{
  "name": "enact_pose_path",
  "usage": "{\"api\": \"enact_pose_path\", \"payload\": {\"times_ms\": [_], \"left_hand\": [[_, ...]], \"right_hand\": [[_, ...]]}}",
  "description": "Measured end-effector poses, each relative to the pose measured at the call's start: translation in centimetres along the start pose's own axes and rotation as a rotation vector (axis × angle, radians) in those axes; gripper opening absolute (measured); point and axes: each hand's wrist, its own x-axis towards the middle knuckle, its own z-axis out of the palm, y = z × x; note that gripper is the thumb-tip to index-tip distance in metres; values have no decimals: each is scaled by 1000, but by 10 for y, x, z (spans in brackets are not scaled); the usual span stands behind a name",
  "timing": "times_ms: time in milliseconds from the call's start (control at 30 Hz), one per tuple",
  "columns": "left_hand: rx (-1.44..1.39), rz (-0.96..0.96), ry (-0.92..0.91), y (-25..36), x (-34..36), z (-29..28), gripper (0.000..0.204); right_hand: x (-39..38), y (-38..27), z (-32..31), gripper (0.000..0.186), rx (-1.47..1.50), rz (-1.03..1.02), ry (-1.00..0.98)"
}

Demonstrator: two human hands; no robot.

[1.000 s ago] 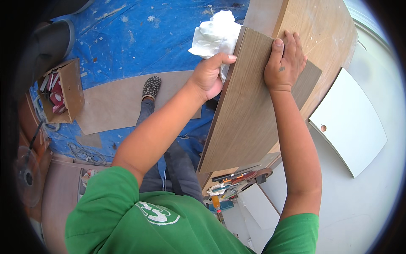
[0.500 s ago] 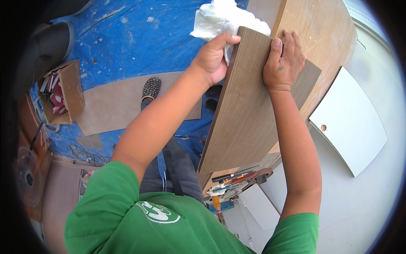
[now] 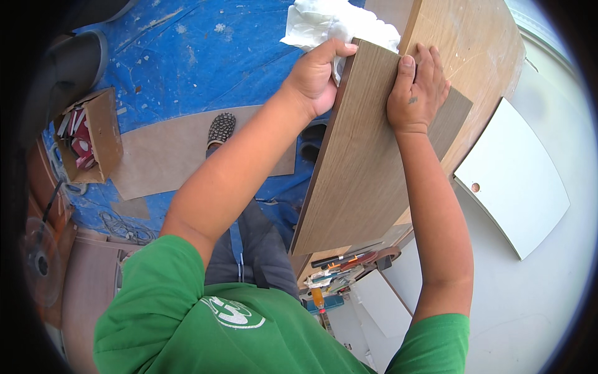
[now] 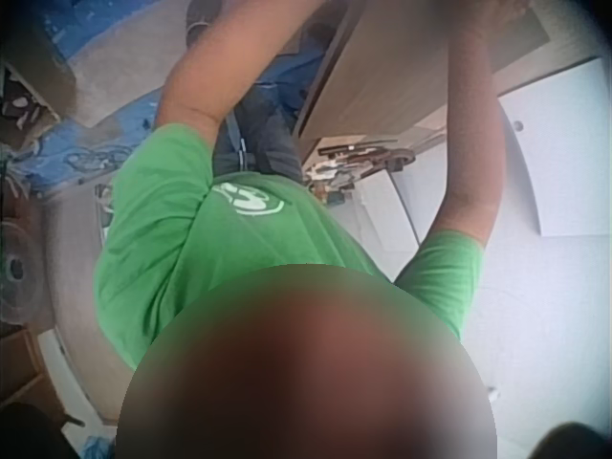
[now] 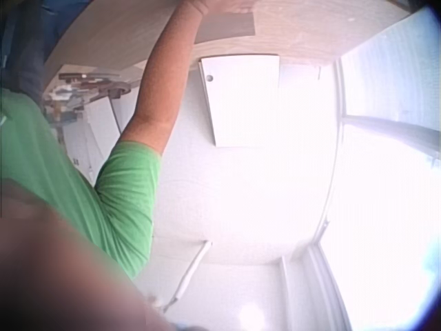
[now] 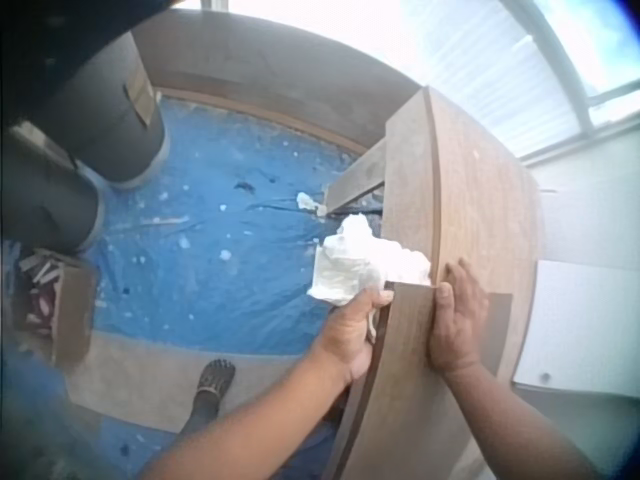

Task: The person wipes a rectangular wood panel with a white cloth, then sands the edges of the panel with a sanding block. The person handles the panel and sanding block by hand, working on a workbench in a workshop.

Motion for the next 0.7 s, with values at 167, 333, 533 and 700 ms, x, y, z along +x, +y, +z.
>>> {"api": "enact_pose_path", "payload": {"times_ms": [167,333,533,700], "left_hand": [[-23,-30,-2,2,-2,1,44],[-49,-11,-12,3,3,9,38],[-29,-36,45,1,-6,1,45],[-45,-49,50,2,-7,4,45]], "right_hand": [[0,-1,-1,60,13,-1,-4],[-1,-2,-2,61,16,8,-9],[-2,-2,-2,61,12,4,-9],[-2,-2,-2,61,13,11,-17]]}}
